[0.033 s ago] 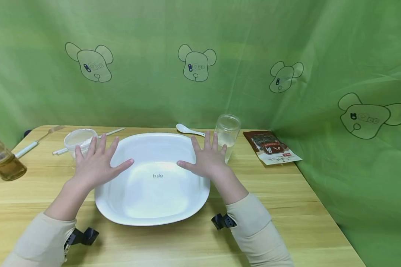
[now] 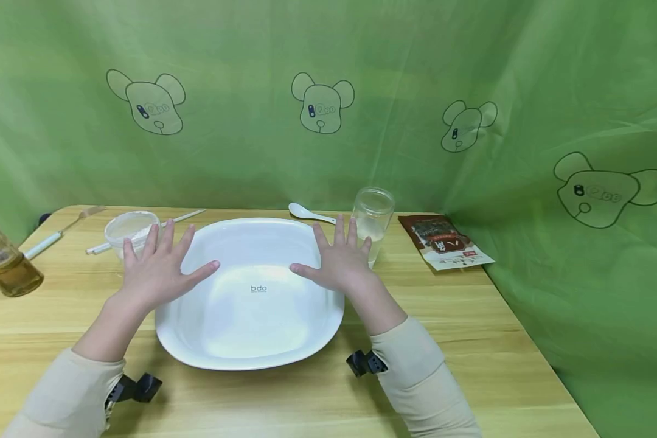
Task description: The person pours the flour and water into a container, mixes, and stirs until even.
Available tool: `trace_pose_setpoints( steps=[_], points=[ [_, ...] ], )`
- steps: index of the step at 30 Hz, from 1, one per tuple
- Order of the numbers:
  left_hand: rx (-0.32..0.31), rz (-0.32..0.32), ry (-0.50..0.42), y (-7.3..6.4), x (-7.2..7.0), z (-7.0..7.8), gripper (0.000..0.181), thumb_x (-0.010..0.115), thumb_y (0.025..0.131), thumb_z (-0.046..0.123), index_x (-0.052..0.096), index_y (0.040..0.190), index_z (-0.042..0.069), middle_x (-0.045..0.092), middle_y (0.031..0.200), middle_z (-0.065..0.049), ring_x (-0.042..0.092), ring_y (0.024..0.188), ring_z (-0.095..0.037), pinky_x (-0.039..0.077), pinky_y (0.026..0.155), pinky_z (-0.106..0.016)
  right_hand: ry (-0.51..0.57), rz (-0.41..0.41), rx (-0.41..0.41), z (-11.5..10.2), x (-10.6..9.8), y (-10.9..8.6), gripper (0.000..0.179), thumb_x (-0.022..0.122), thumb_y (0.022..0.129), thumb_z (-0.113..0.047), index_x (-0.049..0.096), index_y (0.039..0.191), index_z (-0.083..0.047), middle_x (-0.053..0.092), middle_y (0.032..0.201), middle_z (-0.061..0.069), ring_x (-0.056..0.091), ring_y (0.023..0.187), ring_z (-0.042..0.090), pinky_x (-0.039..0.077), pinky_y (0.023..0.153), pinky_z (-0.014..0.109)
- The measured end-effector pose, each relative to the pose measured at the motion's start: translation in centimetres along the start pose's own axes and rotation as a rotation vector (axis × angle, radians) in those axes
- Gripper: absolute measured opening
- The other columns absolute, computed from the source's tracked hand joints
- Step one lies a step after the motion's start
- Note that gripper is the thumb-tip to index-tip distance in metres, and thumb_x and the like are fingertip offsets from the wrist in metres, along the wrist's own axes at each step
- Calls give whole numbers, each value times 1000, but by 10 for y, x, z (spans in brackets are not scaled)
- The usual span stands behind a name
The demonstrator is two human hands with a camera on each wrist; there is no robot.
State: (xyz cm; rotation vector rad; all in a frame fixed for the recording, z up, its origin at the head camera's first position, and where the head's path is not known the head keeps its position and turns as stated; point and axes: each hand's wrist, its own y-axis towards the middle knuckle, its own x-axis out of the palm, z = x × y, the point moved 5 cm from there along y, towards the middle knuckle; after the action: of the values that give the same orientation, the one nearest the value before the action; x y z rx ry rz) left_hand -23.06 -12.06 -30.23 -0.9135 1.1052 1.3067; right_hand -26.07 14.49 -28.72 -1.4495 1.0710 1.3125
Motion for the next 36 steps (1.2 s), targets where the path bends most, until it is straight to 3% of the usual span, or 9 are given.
trace_pose_setpoints(
  steps=[12, 23, 29, 36],
  points=[
    [-11, -6, 7, 0, -2, -5, 97, 20, 68, 78, 14, 139, 11, -4, 139, -22, -10, 123, -40, -23, 86, -58, 8, -7, -15, -1, -1, -1, 90, 35, 72, -71, 6, 140, -20, -11, 138, 23, -11, 122, 41, 3, 91, 65],
    [-8, 21, -51, 2, -14, -25, 93, 23, 72, 74, 7, 139, 12, -11, 138, -22, -18, 121, -37, -25, 84, -58, 150, 11, -90, 8, -12, -11, 91, 42, 71, -68, 9, 140, -18, -1, 139, 22, -6, 124, 39, 10, 93, 63],
    [-37, 162, -191, 1, -19, -53, 86, 32, 78, 65, -5, 138, 16, -21, 136, -14, -24, 120, -28, -22, 85, -59, 330, 36, -173, 20, -7, -19, 85, 48, 74, -60, 7, 139, -25, -4, 140, 20, -5, 125, 36, 11, 95, 60],
    [-170, 405, -552, 3, -9, -93, 97, 55, 77, 48, -15, 136, 17, -17, 139, -7, -13, 125, -26, -10, 96, -54, 611, 113, -262, 31, 13, -19, 76, 56, 80, -42, 11, 139, -24, 3, 142, 10, 6, 126, 30, 12, 98, 55]
  ],
)
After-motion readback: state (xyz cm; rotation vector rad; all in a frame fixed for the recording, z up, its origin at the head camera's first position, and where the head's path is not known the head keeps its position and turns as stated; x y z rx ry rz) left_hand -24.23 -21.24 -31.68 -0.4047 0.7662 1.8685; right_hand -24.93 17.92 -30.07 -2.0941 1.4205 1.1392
